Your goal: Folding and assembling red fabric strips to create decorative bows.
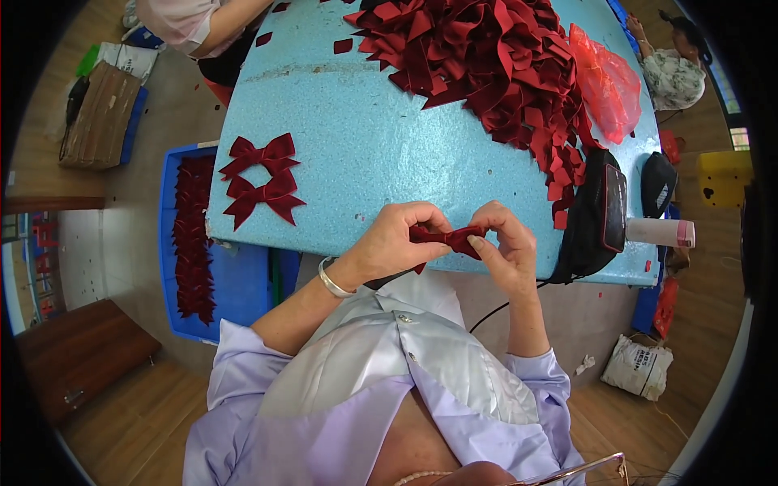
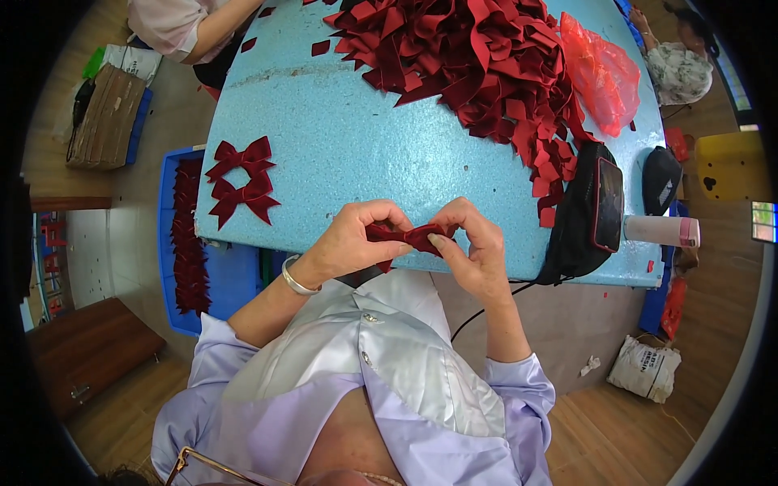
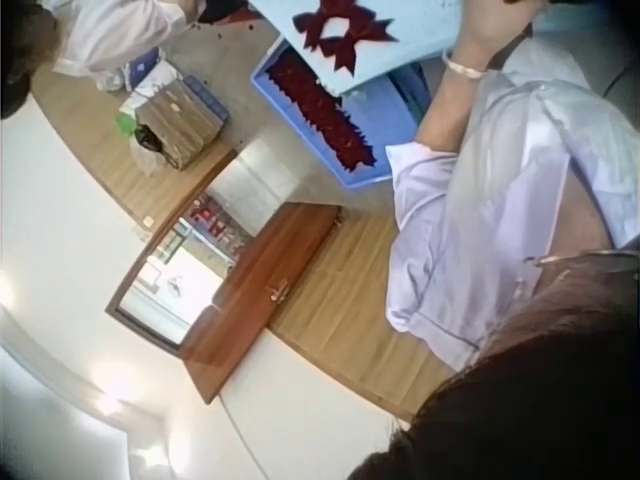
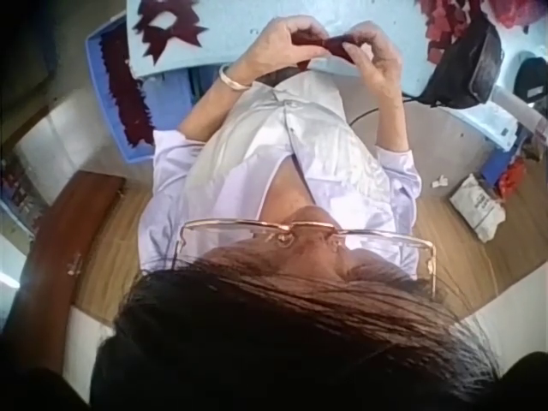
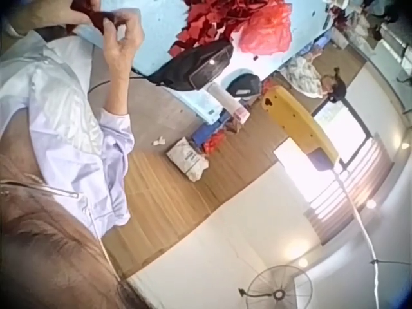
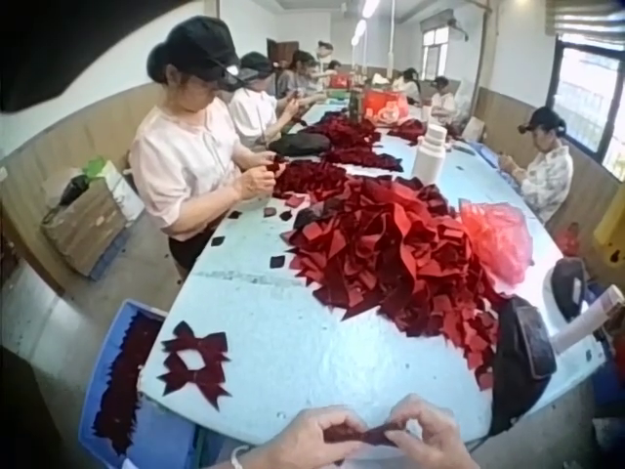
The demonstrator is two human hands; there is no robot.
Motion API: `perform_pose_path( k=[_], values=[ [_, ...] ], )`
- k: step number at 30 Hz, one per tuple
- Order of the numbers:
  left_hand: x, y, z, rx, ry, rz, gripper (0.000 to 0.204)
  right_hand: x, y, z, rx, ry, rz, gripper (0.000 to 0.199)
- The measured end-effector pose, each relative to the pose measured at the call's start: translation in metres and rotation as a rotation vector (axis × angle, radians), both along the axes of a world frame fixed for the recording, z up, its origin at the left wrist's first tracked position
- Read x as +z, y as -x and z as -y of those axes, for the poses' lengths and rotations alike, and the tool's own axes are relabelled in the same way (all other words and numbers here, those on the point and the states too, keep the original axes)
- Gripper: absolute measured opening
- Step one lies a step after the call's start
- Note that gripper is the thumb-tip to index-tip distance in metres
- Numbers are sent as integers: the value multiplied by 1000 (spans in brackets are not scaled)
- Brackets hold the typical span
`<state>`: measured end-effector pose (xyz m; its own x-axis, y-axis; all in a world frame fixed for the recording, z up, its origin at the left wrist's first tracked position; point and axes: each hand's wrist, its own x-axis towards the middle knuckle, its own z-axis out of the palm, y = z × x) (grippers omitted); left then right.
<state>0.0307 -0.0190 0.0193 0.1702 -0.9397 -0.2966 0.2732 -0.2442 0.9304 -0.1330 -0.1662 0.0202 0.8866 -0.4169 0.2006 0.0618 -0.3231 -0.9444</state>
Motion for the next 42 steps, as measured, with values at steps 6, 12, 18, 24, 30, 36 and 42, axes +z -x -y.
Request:
perform_pose_path(
  k=[6, 12, 18, 24, 30, 36, 42],
  values=[
    [-6, 10, -2, 161, 202, 188, 19, -11, 4, -7, -92, -239, 59, 18],
    [0, 9, -3, 116, 207, 241, 23, 10, 2, -4, -84, 207, 180, 25],
    [5, 11, -1, 82, 238, 346, 24, 24, 0, -2, -33, 356, 57, 28],
    [3, 10, -2, 66, 225, 319, 24, 25, -1, -2, -3, 499, 59, 25],
    [1, 8, -1, 39, 195, 321, 23, 24, -2, -3, 53, 469, 86, 24],
    [-5, 8, -2, 28, 210, 323, 20, 29, -4, -4, 70, 445, 30, 21],
    [-8, 8, -3, 3, 210, 277, 19, 29, -2, -4, 132, 352, -90, 21]
  ],
)
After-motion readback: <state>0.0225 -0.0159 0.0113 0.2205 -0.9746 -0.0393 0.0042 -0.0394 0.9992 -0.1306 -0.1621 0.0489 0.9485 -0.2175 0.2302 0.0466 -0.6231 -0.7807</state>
